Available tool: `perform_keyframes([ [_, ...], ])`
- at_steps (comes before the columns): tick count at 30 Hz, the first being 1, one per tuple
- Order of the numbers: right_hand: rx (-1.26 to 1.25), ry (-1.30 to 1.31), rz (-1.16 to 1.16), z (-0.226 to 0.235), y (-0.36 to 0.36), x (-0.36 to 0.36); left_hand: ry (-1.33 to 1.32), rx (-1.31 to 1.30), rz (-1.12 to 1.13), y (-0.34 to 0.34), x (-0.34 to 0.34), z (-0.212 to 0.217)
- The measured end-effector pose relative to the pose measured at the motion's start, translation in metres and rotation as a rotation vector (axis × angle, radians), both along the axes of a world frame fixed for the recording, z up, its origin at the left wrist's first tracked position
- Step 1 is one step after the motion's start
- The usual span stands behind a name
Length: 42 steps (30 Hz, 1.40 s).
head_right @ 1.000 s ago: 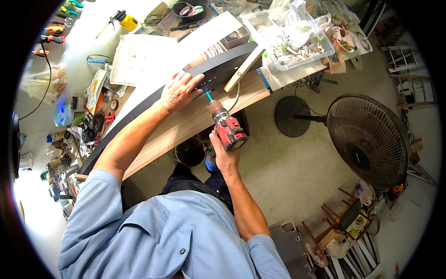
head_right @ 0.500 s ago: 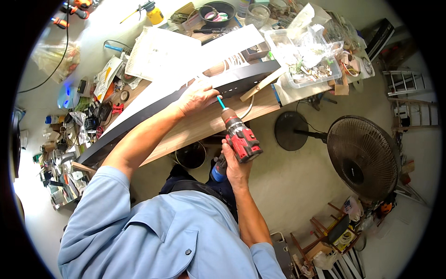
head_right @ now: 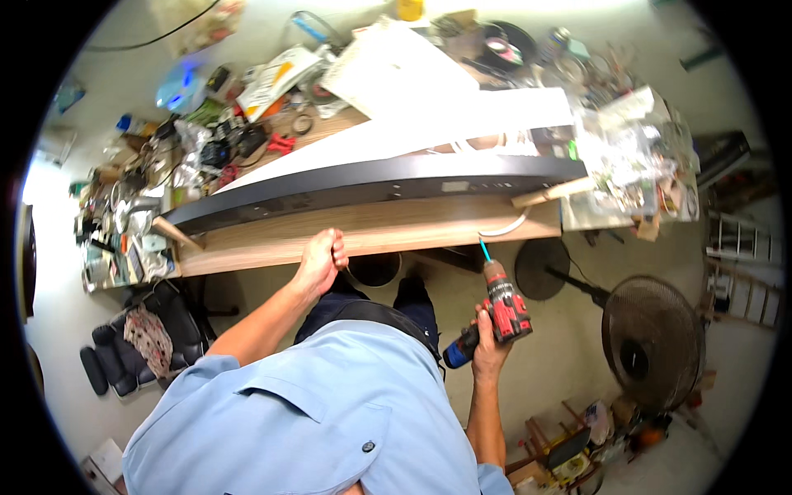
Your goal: The person secures a black electronic component into a waist-mounted pouch. They then measure a long white fixture on a workbench using a tape measure. Finally, they use a cordless drill to fasten a black strip onto the white fixture.
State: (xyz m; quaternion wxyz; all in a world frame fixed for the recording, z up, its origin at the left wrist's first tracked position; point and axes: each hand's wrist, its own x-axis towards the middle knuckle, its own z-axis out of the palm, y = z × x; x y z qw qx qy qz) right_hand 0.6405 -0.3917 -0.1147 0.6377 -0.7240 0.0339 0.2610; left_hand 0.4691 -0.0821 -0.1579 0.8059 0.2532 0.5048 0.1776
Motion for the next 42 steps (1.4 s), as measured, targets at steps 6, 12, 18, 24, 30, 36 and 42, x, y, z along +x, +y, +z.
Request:
perform_keyframes([
  [6, -0.130, -0.315, 0.227, -0.009, 0.011, -0.017, 0.045, 0.130, 0.122, 0.034, -0.081, 0.014],
  [12, -0.245, -0.234, 0.205, 0.013, 0.044, -0.035, 0.068, 0.151, 0.181, 0.092, -0.060, 0.062],
  [18, -0.269, -0.314, 0.168, 0.017, 0.022, -0.050, -0.062, 0.143, -0.176, 0.083, 0.056, 0.068],
  [24, -0.260, -0.168, -0.053, 0.005, -0.039, -0.054, -0.274, -0.034, -0.730, -0.022, 0.277, 0.079],
  [30, -0.258, -0.100, -0.193, 0.013, -0.090, -0.038, -0.134, 0.002, -0.648, -0.146, 0.501, 0.073],
  [36, -0.206, -0.033, -0.268, 0.002, -0.118, -0.022, -0.189, 0.154, -0.761, -0.143, 0.593, 0.066],
  [42, -0.224, -0.052, -0.204, -0.013, -0.127, 0.000, -0.023, 1.062, -0.892, -0.067, 0.449, 0.039],
])
